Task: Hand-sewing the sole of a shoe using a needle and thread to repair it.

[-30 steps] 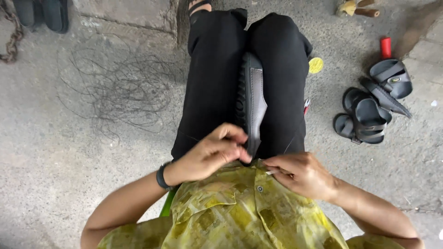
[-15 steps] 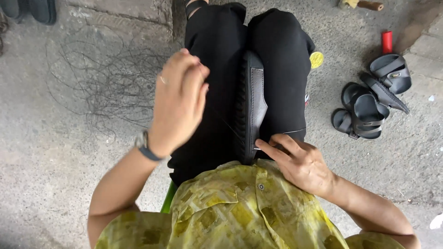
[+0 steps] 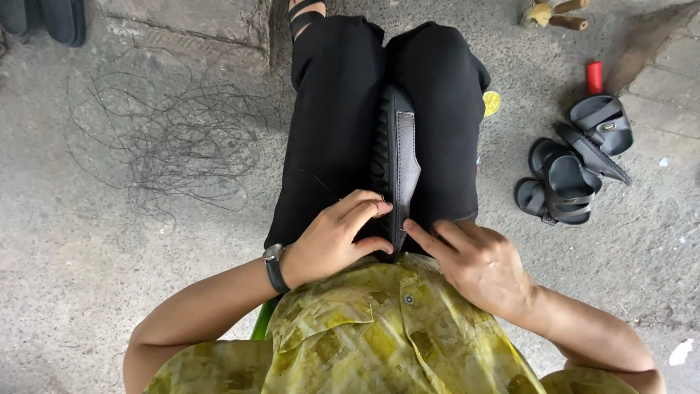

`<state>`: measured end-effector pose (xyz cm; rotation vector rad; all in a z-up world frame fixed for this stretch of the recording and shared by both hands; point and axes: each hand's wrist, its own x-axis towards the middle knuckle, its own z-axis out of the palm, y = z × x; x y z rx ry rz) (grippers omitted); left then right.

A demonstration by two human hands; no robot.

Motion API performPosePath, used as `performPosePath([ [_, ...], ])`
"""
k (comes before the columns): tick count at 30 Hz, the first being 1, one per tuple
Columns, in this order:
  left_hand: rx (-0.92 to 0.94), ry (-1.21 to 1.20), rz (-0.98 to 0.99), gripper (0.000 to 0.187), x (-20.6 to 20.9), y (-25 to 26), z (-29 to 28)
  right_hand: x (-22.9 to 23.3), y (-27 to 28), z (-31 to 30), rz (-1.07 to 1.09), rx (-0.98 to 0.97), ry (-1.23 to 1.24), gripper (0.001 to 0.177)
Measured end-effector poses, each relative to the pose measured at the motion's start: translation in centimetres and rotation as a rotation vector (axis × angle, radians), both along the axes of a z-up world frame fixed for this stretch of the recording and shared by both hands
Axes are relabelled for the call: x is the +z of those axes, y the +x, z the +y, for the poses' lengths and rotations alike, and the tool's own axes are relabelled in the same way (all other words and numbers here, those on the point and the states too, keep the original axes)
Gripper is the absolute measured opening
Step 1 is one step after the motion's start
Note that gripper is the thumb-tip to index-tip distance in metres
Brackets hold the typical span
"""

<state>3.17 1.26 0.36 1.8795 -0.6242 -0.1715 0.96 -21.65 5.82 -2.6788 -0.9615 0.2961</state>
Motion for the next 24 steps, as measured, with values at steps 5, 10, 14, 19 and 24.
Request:
performPosePath([
  [5, 0.036, -0.054, -0.027, 0.044, -0.9, -0.1, -0.6, -3.4, -1.1, 0.3, -0.062, 0.012, 0.132, 0.033],
  [10, 0.048, 0.078, -0.116, 0.042, -0.8, -0.4, -0.1, -6.4, -2.2, 0.1, -0.04, -0.061, 0.281, 0.028],
  [14, 0.085, -0.259, 0.245, 0.036, 2.0, -1.8, 0.7, -3.7, -1.8, 0.1, 0.058, -0.155, 0.309, 0.024],
  [19, -0.154, -0.693, 0.708, 0.018, 2.9, -0.7, 1.9, -4.0, -1.5, 0.1, -0.088, -0.019, 0.331, 0.027],
  [24, 0.069, -0.37, 0.244, 0.023, 1.4, 1.1, 0.2, -4.2, -1.6, -0.5, -0.239, 0.103, 0.228, 0.026],
])
